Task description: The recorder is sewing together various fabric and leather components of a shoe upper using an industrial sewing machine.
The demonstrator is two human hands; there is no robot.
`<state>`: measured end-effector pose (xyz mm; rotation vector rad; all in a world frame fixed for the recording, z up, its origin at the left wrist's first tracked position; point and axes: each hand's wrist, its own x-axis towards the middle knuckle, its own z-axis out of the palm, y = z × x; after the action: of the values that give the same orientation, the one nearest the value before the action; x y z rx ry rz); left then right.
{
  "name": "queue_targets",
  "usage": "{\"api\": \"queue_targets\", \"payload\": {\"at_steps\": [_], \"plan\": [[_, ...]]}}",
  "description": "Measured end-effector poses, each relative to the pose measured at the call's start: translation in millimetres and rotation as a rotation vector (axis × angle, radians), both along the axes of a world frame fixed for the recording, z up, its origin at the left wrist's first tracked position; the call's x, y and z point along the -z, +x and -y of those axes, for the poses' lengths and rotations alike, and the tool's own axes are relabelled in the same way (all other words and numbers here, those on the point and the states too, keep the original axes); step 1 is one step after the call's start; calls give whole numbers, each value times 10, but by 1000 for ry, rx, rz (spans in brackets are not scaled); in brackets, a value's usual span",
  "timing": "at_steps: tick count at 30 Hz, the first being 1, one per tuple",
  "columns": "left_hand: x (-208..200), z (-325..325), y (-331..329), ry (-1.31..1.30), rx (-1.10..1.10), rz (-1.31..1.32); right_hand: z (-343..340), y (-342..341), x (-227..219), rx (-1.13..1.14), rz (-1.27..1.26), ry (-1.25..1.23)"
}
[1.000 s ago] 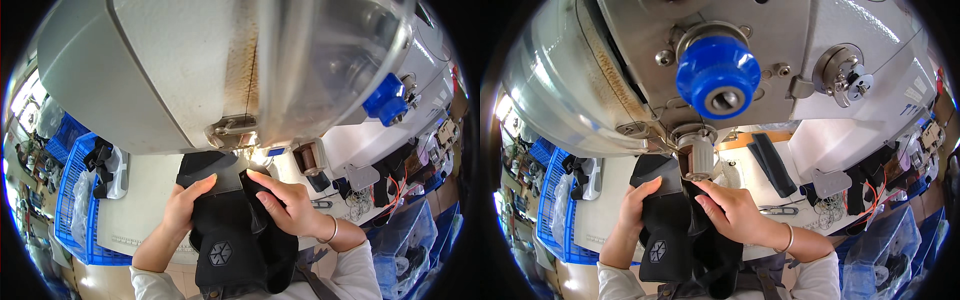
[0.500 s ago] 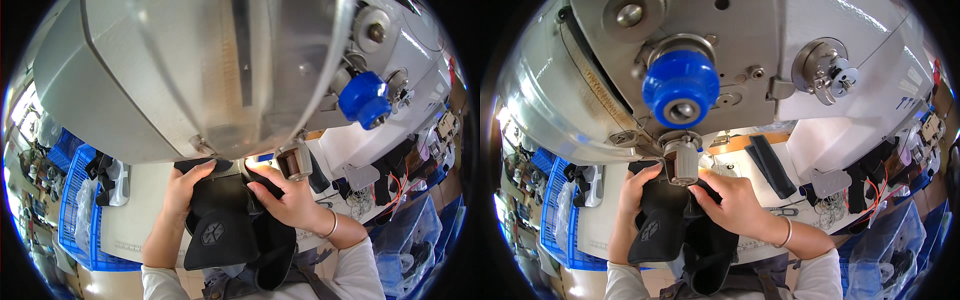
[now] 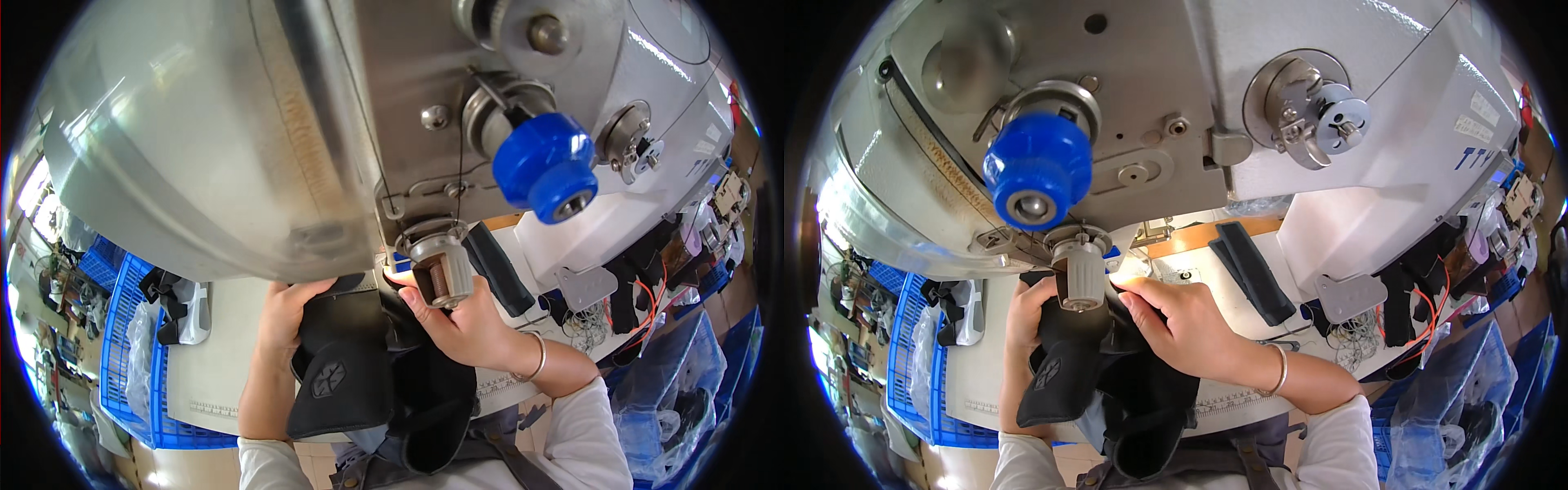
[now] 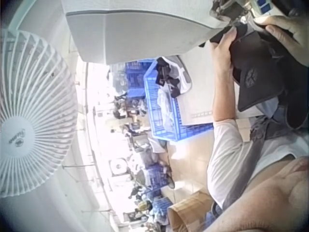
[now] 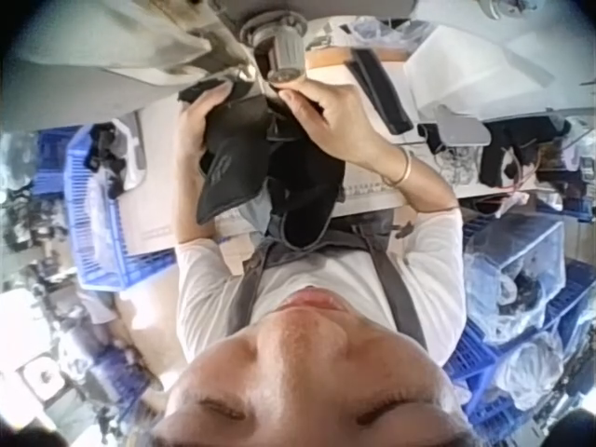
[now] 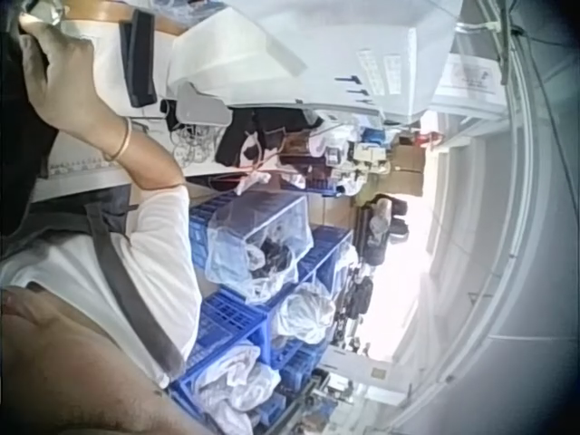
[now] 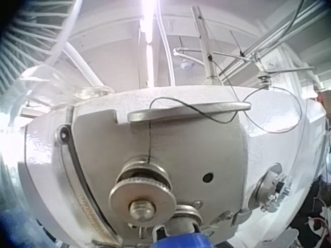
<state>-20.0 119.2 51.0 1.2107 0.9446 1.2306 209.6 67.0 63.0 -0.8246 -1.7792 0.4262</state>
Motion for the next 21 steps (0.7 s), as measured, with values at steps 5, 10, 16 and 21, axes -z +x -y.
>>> {"api": "queue_targets", "payload": {"at_steps": [5, 10, 16, 21], "plan": [[34, -19, -21, 31, 39, 26, -1, 37, -13, -27, -1, -68], [-22, -9, -7, -29, 19, 32, 5, 36, -26, -24, -12, -87], [-114, 29, 41, -69, 14, 58, 15, 42, -39, -45, -39, -135], [-124, 31, 64, -55, 24, 71, 10, 48, -35, -31, -19, -144]]}}
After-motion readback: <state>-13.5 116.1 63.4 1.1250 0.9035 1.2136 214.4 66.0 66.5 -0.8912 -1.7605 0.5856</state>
